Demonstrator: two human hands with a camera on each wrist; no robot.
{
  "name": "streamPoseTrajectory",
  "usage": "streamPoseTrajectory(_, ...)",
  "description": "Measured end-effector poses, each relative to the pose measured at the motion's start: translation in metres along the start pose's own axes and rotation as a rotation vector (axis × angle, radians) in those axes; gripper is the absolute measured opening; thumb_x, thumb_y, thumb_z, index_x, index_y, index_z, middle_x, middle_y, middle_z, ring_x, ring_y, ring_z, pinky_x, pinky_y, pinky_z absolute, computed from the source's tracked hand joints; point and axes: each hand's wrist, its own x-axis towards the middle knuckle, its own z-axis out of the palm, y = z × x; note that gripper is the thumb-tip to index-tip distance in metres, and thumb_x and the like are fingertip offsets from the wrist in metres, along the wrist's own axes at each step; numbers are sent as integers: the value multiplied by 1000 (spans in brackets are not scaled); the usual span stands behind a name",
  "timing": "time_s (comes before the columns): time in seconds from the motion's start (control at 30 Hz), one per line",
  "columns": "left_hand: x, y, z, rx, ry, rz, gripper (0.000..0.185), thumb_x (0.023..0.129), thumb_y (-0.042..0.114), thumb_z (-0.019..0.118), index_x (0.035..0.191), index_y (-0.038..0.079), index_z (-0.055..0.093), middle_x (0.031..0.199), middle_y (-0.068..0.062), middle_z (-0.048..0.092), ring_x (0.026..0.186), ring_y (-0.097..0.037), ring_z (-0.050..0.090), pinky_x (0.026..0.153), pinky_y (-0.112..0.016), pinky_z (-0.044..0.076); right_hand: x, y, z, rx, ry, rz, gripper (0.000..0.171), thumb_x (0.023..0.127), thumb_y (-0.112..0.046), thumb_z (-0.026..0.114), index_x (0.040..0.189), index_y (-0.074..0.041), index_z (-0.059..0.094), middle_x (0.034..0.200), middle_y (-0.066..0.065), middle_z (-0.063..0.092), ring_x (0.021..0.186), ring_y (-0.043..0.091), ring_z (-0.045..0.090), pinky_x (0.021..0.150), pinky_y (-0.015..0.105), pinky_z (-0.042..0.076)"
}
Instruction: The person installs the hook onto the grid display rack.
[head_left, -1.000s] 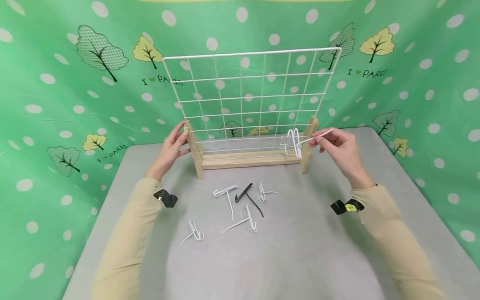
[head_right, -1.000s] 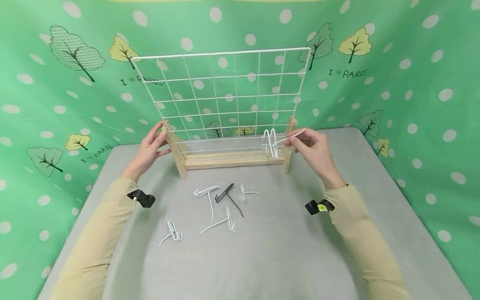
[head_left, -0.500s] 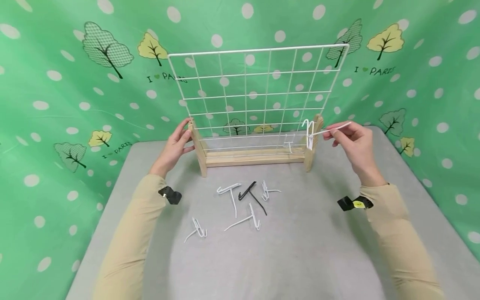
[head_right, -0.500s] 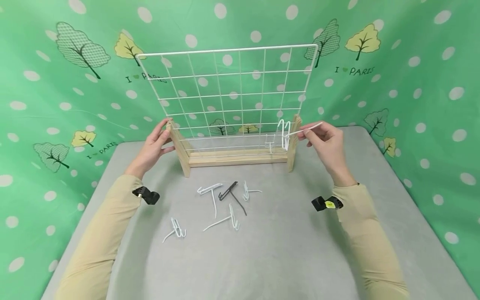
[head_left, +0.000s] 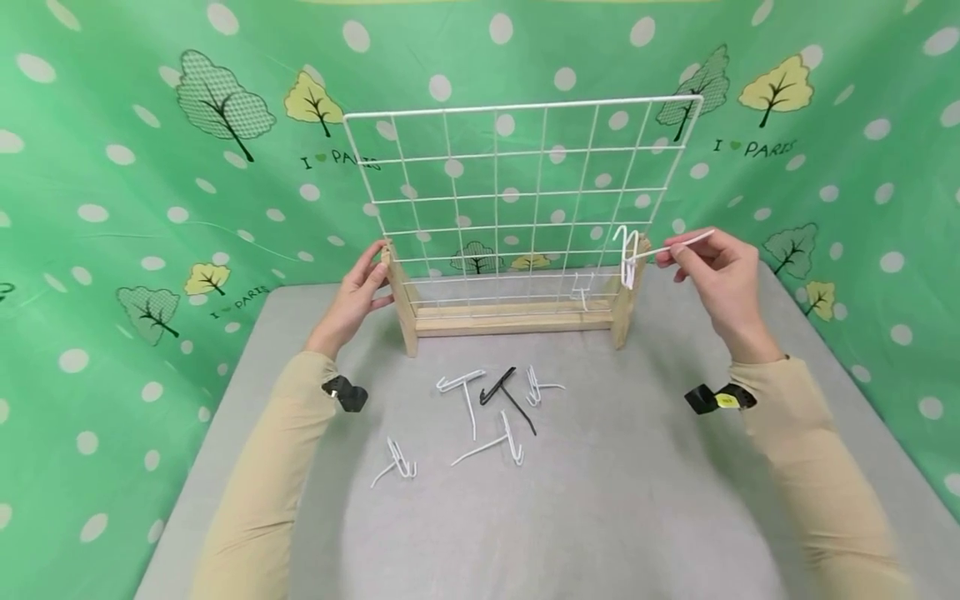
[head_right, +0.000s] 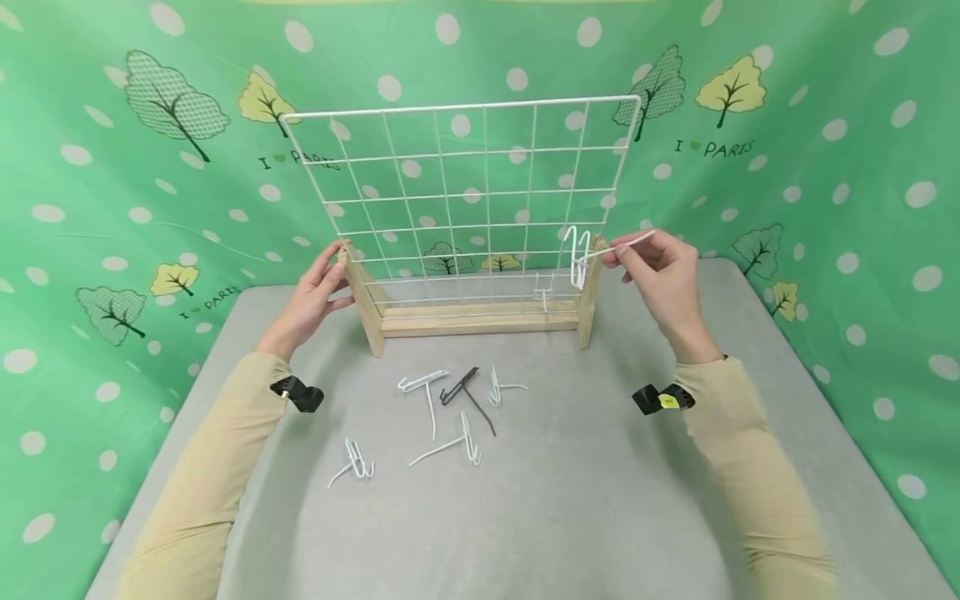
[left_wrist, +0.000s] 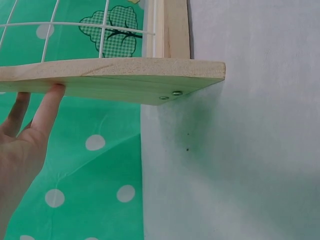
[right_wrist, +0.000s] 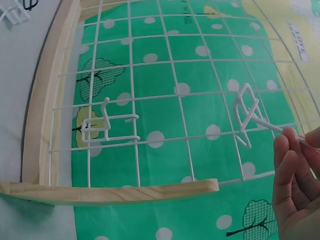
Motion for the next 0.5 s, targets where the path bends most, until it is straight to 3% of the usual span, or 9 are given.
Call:
streamPoseTrajectory(0.17,-1,2,2,6,8,5,54,104,34,41,155,26,23,150,-20,30,133,-38,35,103,-49,42,3,-3,3,-48,-2,-7,11,90,6,62,94,15,66,77,6,71,68,14,65,52,18,50)
streamPoseTrajectory(0.5,-1,0,1,17,5,-4,54,105,31,39,155,25,21,151,-19,29,133,-37,34,104,-50,41,15,-2,1,35,16,-51,12,89,8,61,95,18,64,78,9,70,69,18,64,52,18,49)
